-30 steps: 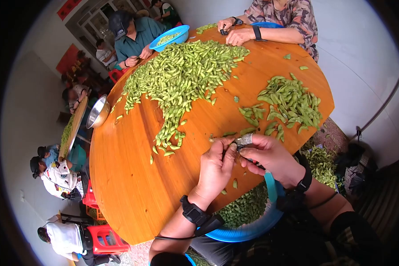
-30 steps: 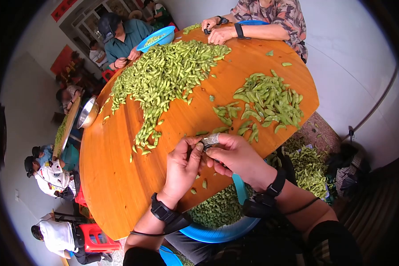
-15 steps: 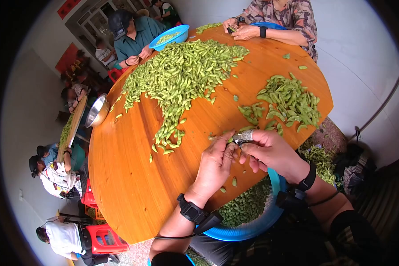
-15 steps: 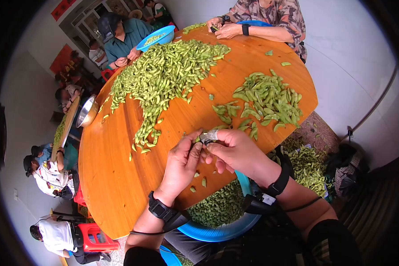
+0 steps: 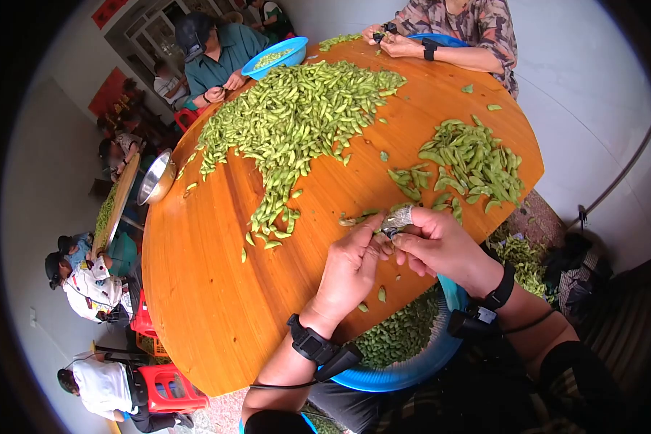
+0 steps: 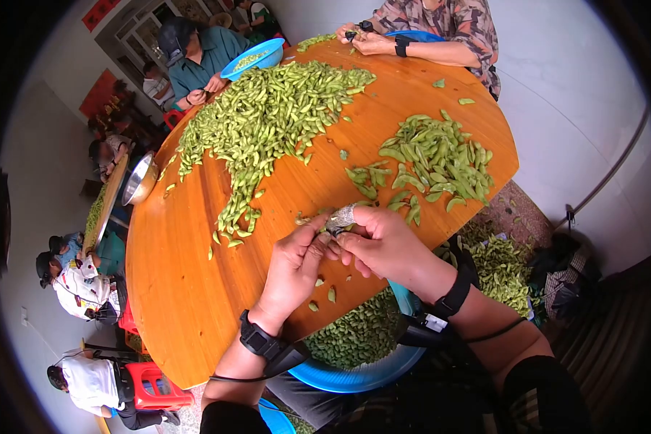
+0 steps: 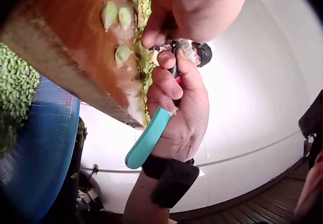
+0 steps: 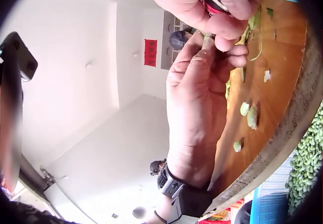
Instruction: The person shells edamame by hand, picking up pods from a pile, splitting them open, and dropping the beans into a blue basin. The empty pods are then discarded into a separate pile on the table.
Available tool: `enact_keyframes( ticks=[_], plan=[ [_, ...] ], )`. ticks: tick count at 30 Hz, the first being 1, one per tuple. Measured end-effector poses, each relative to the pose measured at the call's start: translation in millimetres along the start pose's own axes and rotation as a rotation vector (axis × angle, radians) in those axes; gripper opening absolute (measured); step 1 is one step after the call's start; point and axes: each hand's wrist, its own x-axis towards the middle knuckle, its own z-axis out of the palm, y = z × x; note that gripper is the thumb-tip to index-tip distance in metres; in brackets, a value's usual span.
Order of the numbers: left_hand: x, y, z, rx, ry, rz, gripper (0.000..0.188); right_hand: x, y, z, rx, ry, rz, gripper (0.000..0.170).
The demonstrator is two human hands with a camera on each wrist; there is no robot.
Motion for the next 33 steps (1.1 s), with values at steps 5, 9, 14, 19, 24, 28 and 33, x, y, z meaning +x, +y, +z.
enact_keyframes(
  ticks=[5, 9, 14, 19, 24, 28, 33],
  plan=[
    [1, -11, 0, -0.394, -0.051, -0.151, 0.035, -1, 0, -1, 0.026, 0.008, 0.020, 0.013],
    [7, -1, -1, -0.766, -0.019, -0.284, 0.031, -2, -4, -2, 0.050, 0.008, 0.056, 0.014],
    [4, -7, 1, -0.574, 0.046, -0.199, 0.031, 3, 7, 9, 0.014, 0.086, -0.091, 0.016],
    [9, -4, -3, -0.712, 0.215, -0.237, 0.028, -2, -4, 3, 0.170, 0.158, -0.062, 0.017],
    [12, -6, -9, -0.806, 0.326, -0.251, 0.025, -2, -2, -6, 0.202, 0.235, -0.070, 0.016],
    [6, -1, -4, -0.531, 0.177, -0.225, 0.024, -3, 3, -1, 0.133, 0.240, -0.149, 0.016],
    [2, 5, 3, -0.439, 0.126, -0.249, 0.015, -8, 8, 14, 0.159, 0.169, -0.132, 0.017]
  ],
)
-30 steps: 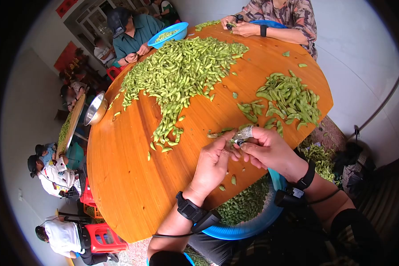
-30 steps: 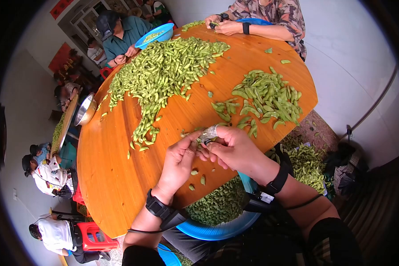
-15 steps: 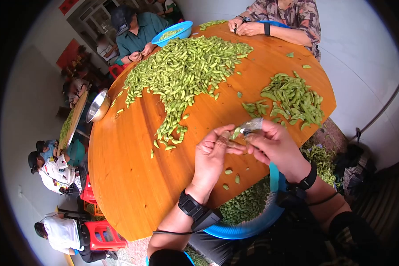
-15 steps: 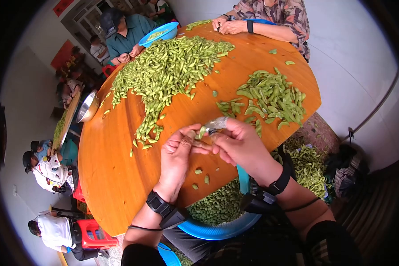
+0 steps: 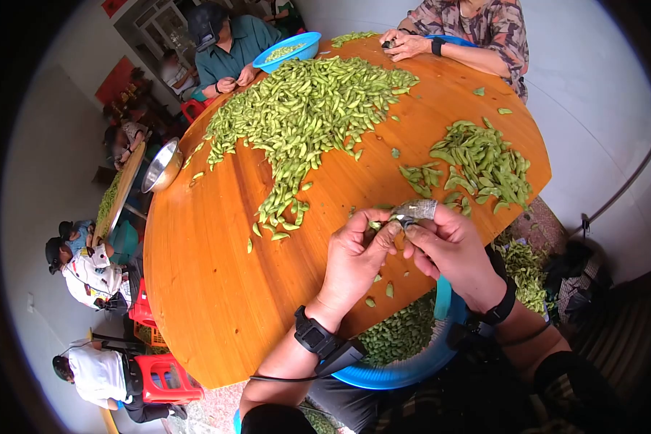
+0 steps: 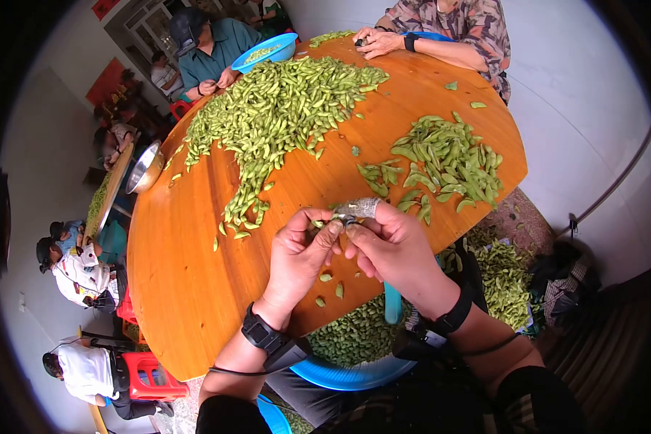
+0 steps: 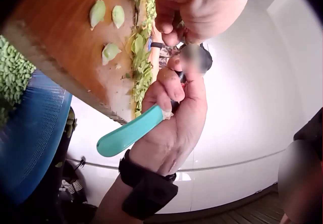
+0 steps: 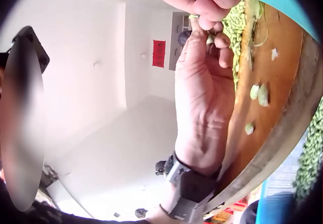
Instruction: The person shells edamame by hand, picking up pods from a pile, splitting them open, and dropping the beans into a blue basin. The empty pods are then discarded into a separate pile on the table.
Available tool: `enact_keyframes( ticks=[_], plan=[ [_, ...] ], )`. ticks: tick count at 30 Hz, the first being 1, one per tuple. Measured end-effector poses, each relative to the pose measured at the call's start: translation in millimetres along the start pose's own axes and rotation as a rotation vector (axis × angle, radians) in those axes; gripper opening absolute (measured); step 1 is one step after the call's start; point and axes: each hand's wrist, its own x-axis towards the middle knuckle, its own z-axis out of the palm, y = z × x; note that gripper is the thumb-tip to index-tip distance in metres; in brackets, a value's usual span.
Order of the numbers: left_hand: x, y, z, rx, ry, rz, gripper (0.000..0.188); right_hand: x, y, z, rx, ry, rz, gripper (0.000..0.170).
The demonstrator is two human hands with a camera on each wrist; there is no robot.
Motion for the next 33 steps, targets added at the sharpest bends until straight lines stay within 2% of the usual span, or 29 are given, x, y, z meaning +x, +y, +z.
enact_keyframes(
  ticks=[3, 4, 6, 9, 10, 12, 15, 17, 18, 19, 21, 23, 26, 29, 31, 32, 33],
  plan=[
    [1, -6, -3, -0.120, -0.053, 0.013, 0.011, 0, -12, -1, 0.117, -0.074, 0.114, 0.018],
    [2, -7, -5, -0.121, -0.053, 0.011, 0.011, 0, -13, -6, 0.232, -0.109, 0.193, 0.018],
    [3, -8, -7, -0.380, -0.158, -0.017, 0.010, 3, -8, -16, 0.428, -0.188, 0.309, 0.019],
    [1, -2, -7, -0.525, -0.165, -0.099, 0.011, 5, -6, -23, 0.542, -0.253, 0.390, 0.019],
    [1, -2, -8, -0.525, -0.165, -0.100, 0.011, 5, -6, -24, 0.543, -0.252, 0.390, 0.019],
    [2, -3, -10, -0.591, -0.233, -0.094, 0.009, 5, -7, -24, 0.774, -0.281, 0.504, 0.018],
    [3, -2, -10, -0.625, -0.248, -0.102, 0.012, 7, -4, -29, 0.895, -0.235, 0.582, 0.021],
    [4, 2, -8, -0.644, -0.215, -0.105, 0.015, 7, -12, -33, 0.590, -0.205, 0.363, 0.019],
    [5, 3, -8, -0.665, -0.180, -0.107, 0.018, 6, -23, -32, 0.361, -0.115, 0.279, 0.020],
    [5, 2, -9, -0.666, -0.178, -0.106, 0.018, 6, -24, -29, 0.002, 0.003, 0.147, 0.021],
    [7, -1, -11, -0.677, -0.166, -0.122, 0.020, 10, -16, -23, -0.657, 0.115, -0.283, 0.026],
    [6, 1, -8, -0.660, -0.192, -0.109, 0.022, 9, -15, -17, -0.752, 0.029, -0.331, 0.027],
    [4, 8, -7, -0.542, -0.149, -0.182, 0.023, 11, -11, -6, -0.698, -0.060, -0.325, 0.018],
    [6, 2, -12, -0.621, -0.233, -0.202, 0.024, 10, -9, 0, -0.717, -0.044, -0.323, 0.017],
    [10, -4, -13, -0.824, -0.082, -0.257, 0.027, 10, -9, 2, -0.759, -0.026, -0.314, 0.016],
    [13, -20, -25, -0.911, -0.200, -0.206, 0.027, 9, -8, 3, -0.765, 0.000, -0.343, 0.016],
    [12, -17, -22, -0.915, -0.200, -0.205, 0.027, 8, -7, 4, -0.770, 0.027, -0.371, 0.016]
  ],
)
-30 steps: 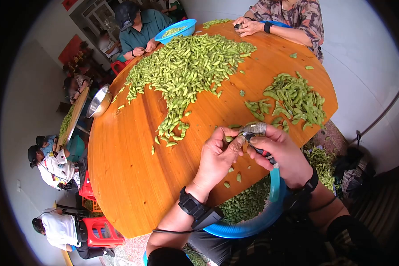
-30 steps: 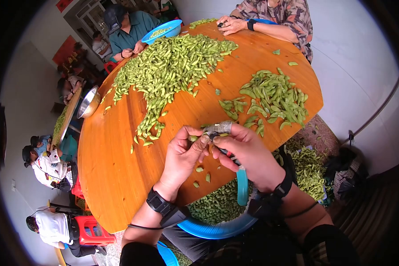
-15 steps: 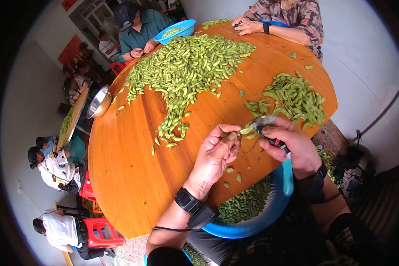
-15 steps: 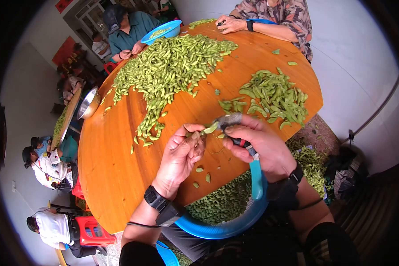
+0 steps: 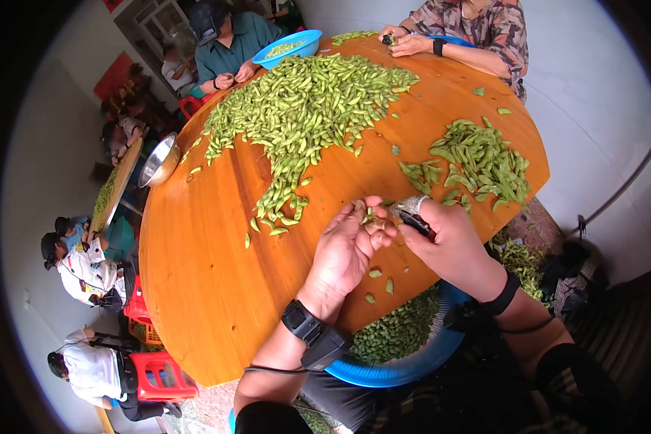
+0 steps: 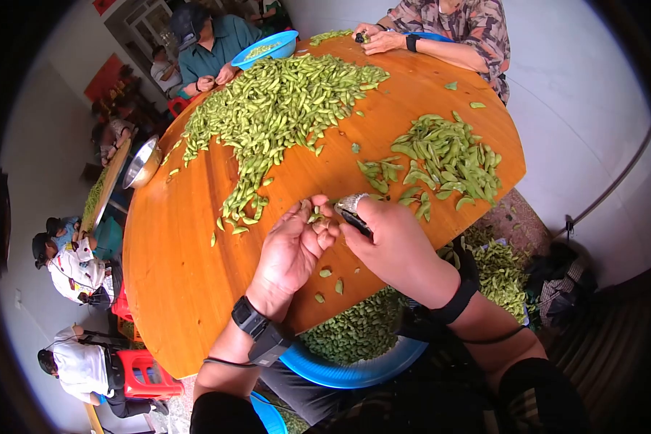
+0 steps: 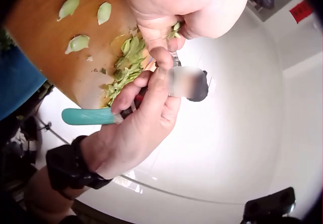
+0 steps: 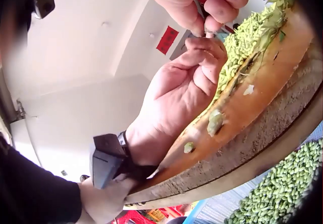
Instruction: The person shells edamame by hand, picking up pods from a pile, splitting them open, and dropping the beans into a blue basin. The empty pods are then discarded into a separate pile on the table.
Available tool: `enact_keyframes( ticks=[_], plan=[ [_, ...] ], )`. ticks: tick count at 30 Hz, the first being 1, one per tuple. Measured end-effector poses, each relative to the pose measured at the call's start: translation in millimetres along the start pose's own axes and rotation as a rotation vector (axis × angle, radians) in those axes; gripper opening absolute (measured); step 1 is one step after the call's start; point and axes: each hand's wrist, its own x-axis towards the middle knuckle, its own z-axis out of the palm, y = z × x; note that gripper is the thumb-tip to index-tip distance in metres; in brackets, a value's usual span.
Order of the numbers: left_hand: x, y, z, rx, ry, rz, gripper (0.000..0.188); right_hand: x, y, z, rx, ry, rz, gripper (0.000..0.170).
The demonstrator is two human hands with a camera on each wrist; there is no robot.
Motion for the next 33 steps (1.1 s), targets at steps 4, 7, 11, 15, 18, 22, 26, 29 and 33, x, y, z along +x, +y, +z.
enact_keyframes(
  ticks=[4, 7, 11, 15, 18, 22, 26, 29, 33],
  plan=[
    [-1, 2, 10, -0.014, 0.105, 0.069, 0.023, 0, -5, 4, -0.063, 0.070, -0.010, 0.014],
    [-1, -2, 8, -0.043, 0.130, 0.056, 0.021, 2, -4, 10, -0.058, 0.114, -0.127, 0.013],
    [1, -9, -16, -0.096, -0.022, 0.017, 0.019, 6, 7, 18, -0.328, 0.044, -0.212, 0.016],
    [-5, -9, 7, -0.024, 0.068, -0.005, 0.017, 10, 7, 17, -0.299, 0.027, -0.169, 0.018],
    [-2, -10, 9, 0.023, 0.086, 0.008, 0.016, 15, 2, 8, -0.179, -0.041, -0.006, 0.020],
    [-3, -5, 18, 0.084, 0.152, 0.037, 0.015, 16, 4, 4, -0.121, 0.004, 0.018, 0.021],
    [-1, -8, 10, 0.527, 0.088, 0.054, 0.016, 16, 3, 0, -0.258, -0.005, -0.012, 0.021],
    [-1, -7, 11, 0.573, 0.095, 0.034, 0.015, 15, 5, 0, -0.269, -0.006, -0.028, 0.021],
    [-3, -3, 9, 0.515, 0.145, -0.067, 0.015, 14, 6, -1, -0.225, -0.037, -0.030, 0.019]
  ],
)
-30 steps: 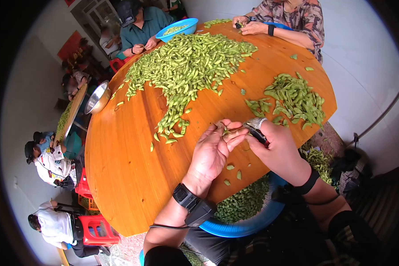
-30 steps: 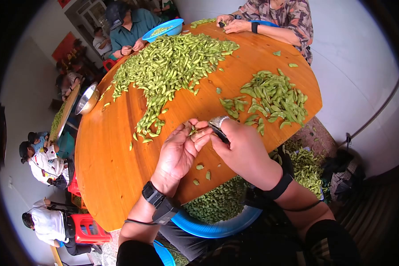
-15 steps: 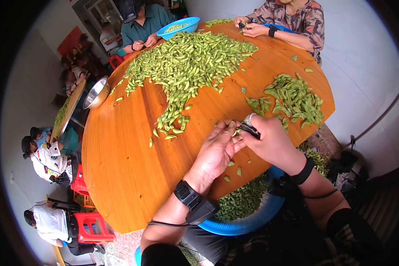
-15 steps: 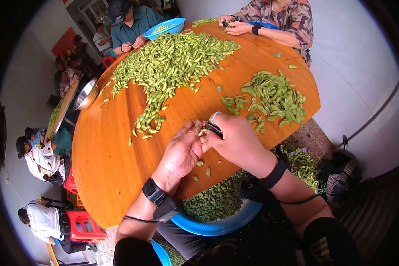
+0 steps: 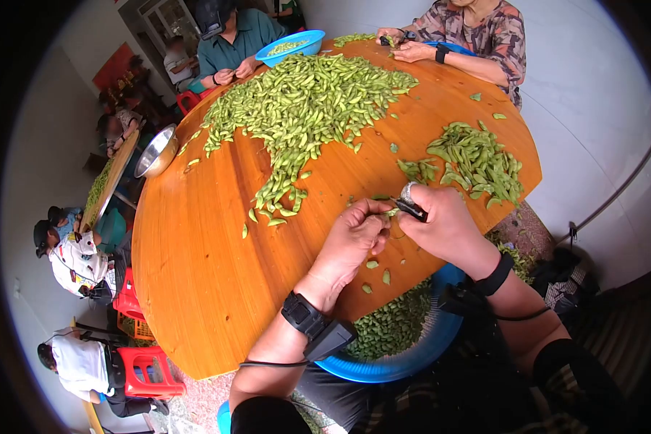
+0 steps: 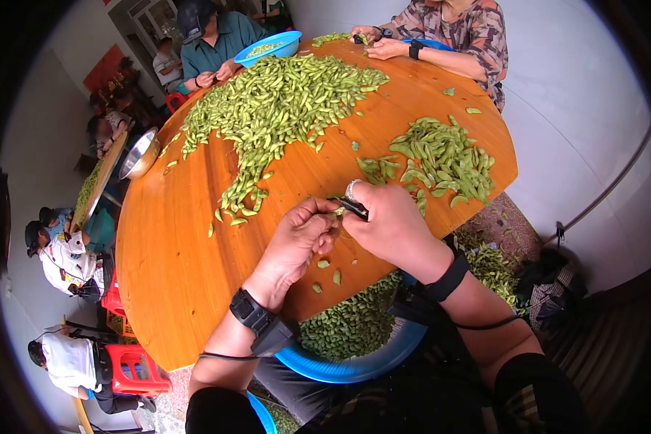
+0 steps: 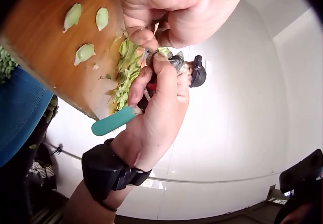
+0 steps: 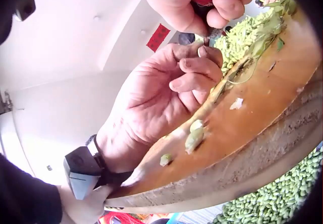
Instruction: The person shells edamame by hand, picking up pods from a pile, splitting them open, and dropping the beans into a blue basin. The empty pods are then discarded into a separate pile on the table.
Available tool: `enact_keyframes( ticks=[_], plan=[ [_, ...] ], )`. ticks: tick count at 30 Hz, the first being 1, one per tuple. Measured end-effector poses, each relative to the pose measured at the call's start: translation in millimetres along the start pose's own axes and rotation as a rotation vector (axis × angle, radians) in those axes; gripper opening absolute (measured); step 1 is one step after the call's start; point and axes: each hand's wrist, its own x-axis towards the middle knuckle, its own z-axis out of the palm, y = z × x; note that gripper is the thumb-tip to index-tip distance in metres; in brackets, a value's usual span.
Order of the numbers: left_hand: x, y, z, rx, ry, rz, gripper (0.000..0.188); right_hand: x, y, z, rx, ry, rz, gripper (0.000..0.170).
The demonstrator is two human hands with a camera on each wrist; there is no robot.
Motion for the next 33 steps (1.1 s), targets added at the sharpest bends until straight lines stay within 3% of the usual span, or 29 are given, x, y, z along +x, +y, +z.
enact_keyframes(
  ticks=[4, 6, 7, 9, 10, 11, 13, 14, 16, 17, 22, 25, 29, 30, 31, 33],
  plan=[
    [-2, 4, -1, -0.080, 0.043, -0.011, 0.017, 3, 13, -7, 0.023, 0.091, 0.038, 0.018],
    [3, 1, -18, 0.259, 0.229, 0.085, 0.017, 11, 44, -22, -0.120, 0.214, 0.003, 0.022],
    [5, -1, -22, 0.260, 0.226, 0.086, 0.017, 12, 47, -32, -0.191, 0.193, 0.028, 0.025],
    [7, 0, -28, 0.674, 0.426, 0.355, 0.017, 9, 59, -39, -0.324, 0.190, 0.000, 0.023],
    [6, 4, -32, 0.881, 0.452, 0.419, 0.017, 4, 58, -38, -0.320, 0.194, 0.001, 0.023],
    [4, 4, -32, 0.887, 0.452, 0.419, 0.017, -4, 56, -35, -0.325, 0.163, -0.027, 0.021],
    [-7, 5, -23, 1.230, 0.399, 0.649, 0.016, -13, 56, -29, -0.318, 0.128, -0.050, 0.018],
    [-17, 1, -17, 1.237, 0.394, 0.632, 0.016, -19, 62, -22, -0.334, 0.138, -0.059, 0.016],
    [-44, 1, 9, 1.222, 0.279, 0.368, 0.014, -27, 64, -18, -0.389, 0.142, -0.112, 0.012],
    [-52, -6, 14, 1.238, 0.278, 0.354, 0.014, -29, 62, -18, -0.371, 0.142, -0.107, 0.012],
    [-78, -35, 46, 1.366, 0.390, 0.638, 0.015, -33, 59, -16, -0.416, 0.170, -0.134, 0.006],
    [-88, -55, 71, 1.437, 0.506, 0.659, 0.016, -35, 60, -17, -0.414, 0.175, -0.144, 0.005],
    [-109, -74, 88, 1.334, 0.525, 0.613, 0.017, -37, 64, -22, -0.289, 0.139, -0.134, 0.010],
    [-116, -66, 93, 1.313, 0.395, 0.580, 0.014, -38, 63, -24, -0.270, 0.123, -0.126, 0.012],
    [-117, -57, 95, 1.324, 0.395, 0.584, 0.014, -39, 63, -25, -0.251, 0.108, -0.119, 0.014],
    [-116, -41, 96, 1.184, 0.374, 0.434, 0.012, -40, 64, -25, -0.225, 0.117, -0.116, 0.020]
  ],
)
